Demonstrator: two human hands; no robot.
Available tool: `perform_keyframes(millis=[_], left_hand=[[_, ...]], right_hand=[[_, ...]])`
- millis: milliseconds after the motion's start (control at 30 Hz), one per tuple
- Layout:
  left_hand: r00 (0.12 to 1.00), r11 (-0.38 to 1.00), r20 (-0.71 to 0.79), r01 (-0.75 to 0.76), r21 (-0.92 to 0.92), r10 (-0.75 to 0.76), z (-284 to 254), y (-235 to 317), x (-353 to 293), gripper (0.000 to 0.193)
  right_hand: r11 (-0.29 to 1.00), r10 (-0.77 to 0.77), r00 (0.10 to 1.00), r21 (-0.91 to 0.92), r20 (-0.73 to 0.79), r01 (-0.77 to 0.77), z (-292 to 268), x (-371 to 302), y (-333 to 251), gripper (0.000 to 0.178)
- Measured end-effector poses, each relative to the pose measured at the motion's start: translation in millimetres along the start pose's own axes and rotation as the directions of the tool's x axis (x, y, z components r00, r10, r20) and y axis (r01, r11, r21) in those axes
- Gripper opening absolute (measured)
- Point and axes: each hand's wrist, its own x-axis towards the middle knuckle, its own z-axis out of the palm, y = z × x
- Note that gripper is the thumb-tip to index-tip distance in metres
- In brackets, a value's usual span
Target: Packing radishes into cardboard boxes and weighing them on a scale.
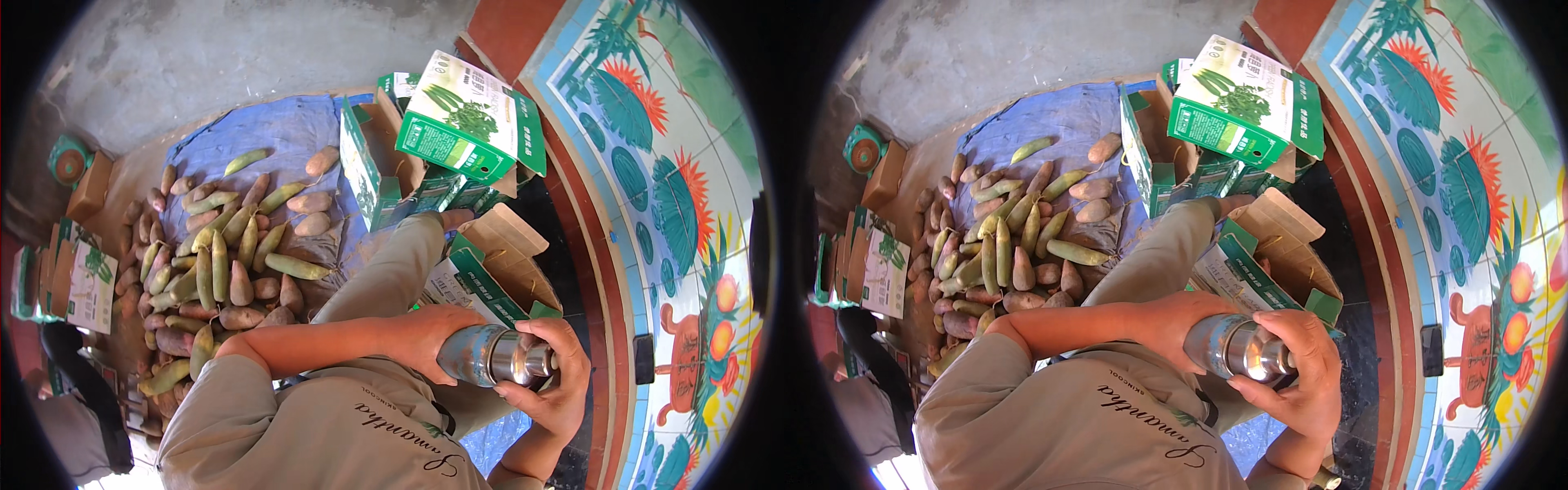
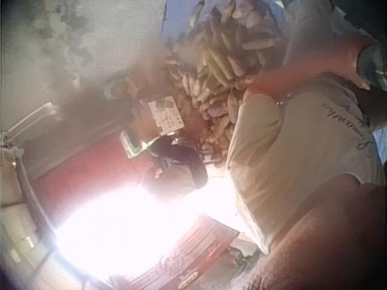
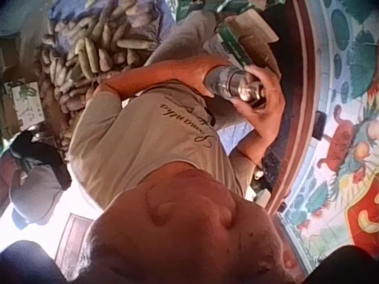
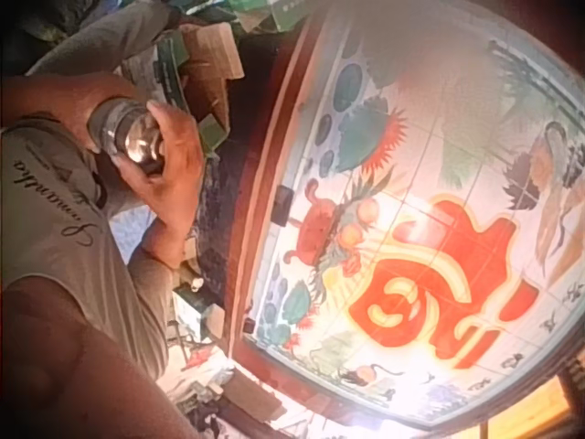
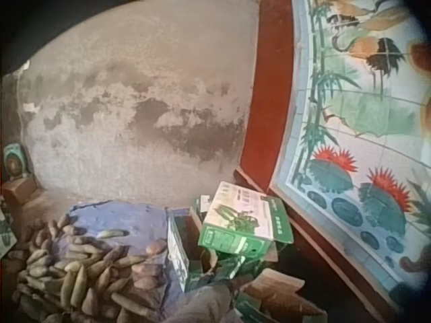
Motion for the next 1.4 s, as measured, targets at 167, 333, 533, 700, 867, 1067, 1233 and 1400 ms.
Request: perform_keyframes(millis=[167,333,533,700,867,1067,1233,1400], left_hand=[[0.997,0.997,-0.024,0.078,-0.031,-0.078,-2.1,0.8,0.2,0.077],[0.992,0.990,-0.030,0.126,0.065,-0.124,-6.2,-1.7,0.2,0.081],[0.996,0.992,0.023,0.087,0.094,-0.089,-7.3,-2.6,-0.9,0.087],[0.989,0.983,0.015,0.143,0.115,-0.146,-8.6,-4.9,-1.8,0.089],[0.993,0.991,0.049,0.102,0.084,-0.106,-10.3,-1.7,-1.0,0.087],[0.975,0.994,0.200,0.107,-0.026,-0.100,-19.8,12.8,8.8,0.085],[0.952,0.996,0.294,0.092,-0.002,-0.088,-24.5,23.4,9.4,0.085],[0.939,0.979,0.319,0.171,-0.111,-0.128,-23.5,27.1,10.9,0.084]], right_hand=[[0.994,-0.014,1.000,-0.107,-0.009,0.013,-13.7,10.5,-8.2,0.069],[0.985,0.084,0.996,-0.149,-0.040,-0.090,3.8,3.0,-3.9,0.066],[0.989,-0.045,0.999,0.140,0.021,0.041,-8.2,4.6,3.9,0.064],[0.985,0.074,0.995,-0.150,-0.062,-0.083,2.6,3.2,-5.7,0.073],[1.000,-0.010,1.000,-0.014,-0.027,0.010,-4.1,1.2,-2.5,0.069],[0.982,-0.120,0.993,0.146,0.000,0.119,-11.1,-1.2,1.9,0.065],[0.919,-0.172,0.985,0.356,-0.025,0.169,-11.1,-8.7,4.5,0.063],[0.915,-0.117,0.990,0.378,-0.085,0.140,-10.5,-10.5,1.6,0.067]])
